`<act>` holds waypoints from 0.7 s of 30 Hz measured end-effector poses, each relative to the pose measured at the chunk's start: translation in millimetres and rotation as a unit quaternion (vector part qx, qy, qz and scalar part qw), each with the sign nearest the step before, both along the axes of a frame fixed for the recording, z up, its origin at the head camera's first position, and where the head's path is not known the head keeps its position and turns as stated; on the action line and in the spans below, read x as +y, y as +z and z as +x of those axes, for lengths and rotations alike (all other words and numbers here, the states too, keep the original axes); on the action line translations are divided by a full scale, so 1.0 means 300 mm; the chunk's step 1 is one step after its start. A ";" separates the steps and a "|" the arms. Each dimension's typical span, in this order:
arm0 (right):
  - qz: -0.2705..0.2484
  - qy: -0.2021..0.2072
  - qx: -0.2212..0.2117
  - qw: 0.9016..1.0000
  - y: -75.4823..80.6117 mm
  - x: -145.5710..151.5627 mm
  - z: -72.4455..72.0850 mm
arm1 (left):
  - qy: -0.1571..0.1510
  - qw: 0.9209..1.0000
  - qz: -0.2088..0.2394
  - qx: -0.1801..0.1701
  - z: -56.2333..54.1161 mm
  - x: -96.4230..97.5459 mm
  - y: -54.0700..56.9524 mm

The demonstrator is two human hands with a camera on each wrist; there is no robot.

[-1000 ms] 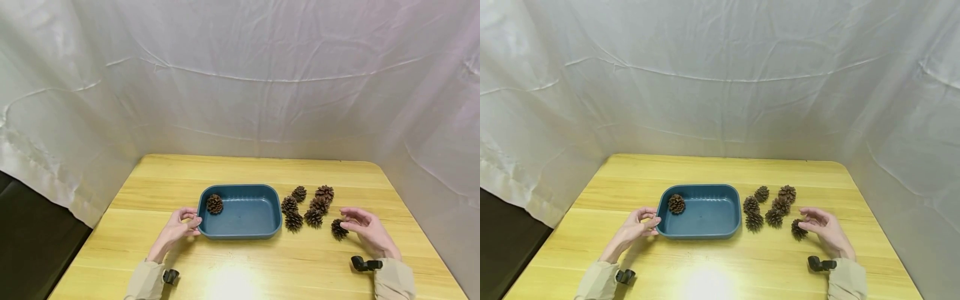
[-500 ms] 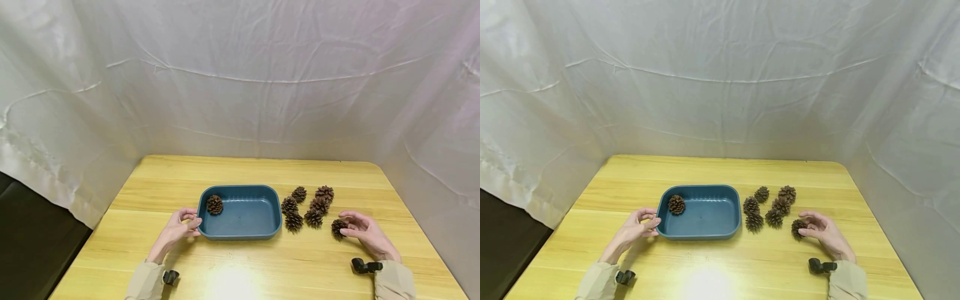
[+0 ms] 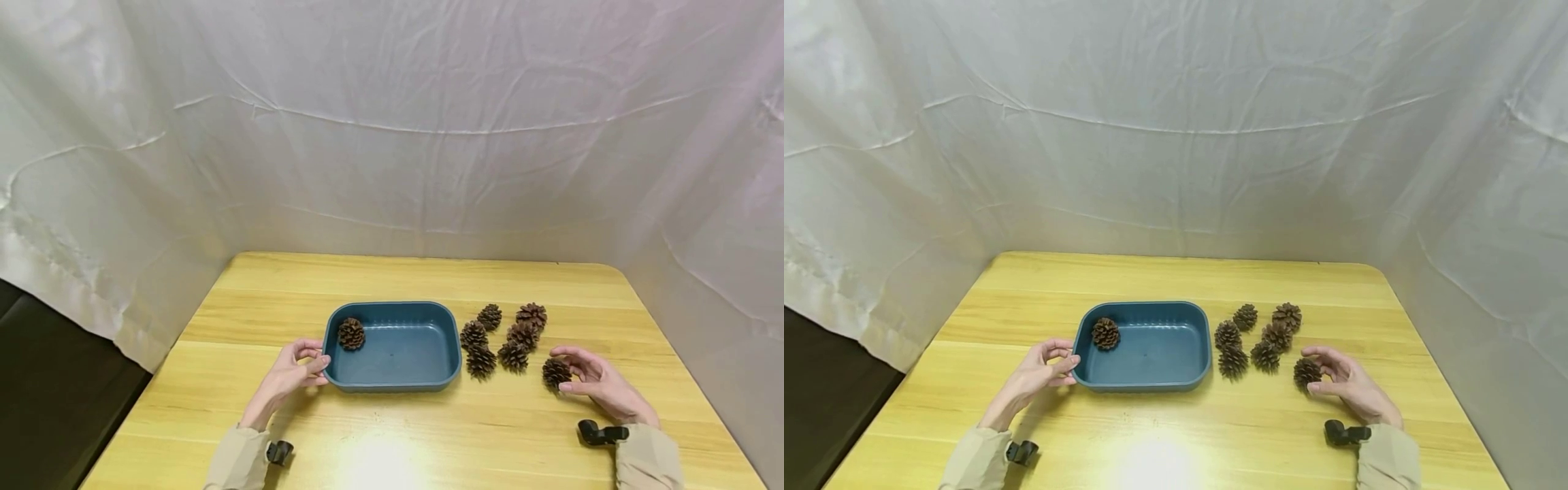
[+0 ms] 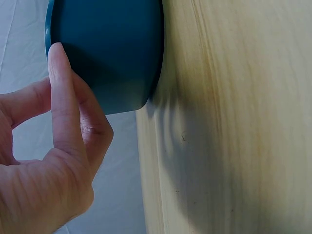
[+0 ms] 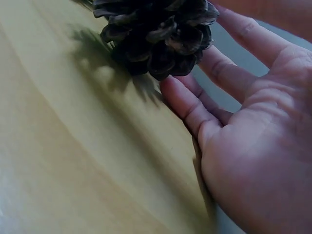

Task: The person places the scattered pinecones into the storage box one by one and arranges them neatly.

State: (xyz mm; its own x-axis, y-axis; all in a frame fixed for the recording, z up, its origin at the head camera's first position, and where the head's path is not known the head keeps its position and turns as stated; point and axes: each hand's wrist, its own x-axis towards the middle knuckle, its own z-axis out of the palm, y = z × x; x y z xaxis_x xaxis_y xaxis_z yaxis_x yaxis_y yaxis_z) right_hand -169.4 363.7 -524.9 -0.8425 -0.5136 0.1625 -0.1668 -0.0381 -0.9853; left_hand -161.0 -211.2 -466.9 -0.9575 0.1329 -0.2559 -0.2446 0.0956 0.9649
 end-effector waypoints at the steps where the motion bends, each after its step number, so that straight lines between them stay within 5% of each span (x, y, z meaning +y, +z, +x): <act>1: -0.001 0.005 -0.002 1.000 0.001 0.001 -0.001 | -0.001 1.000 0.000 0.001 0.000 0.000 0.000; 10: -0.015 0.016 -0.005 1.000 -0.012 0.016 -0.016 | -0.003 1.000 -0.001 -0.001 -0.002 0.000 0.004; 21: -0.026 -0.018 -0.014 0.999 -0.012 0.016 -0.013 | -0.001 1.000 -0.001 -0.007 0.001 0.001 0.007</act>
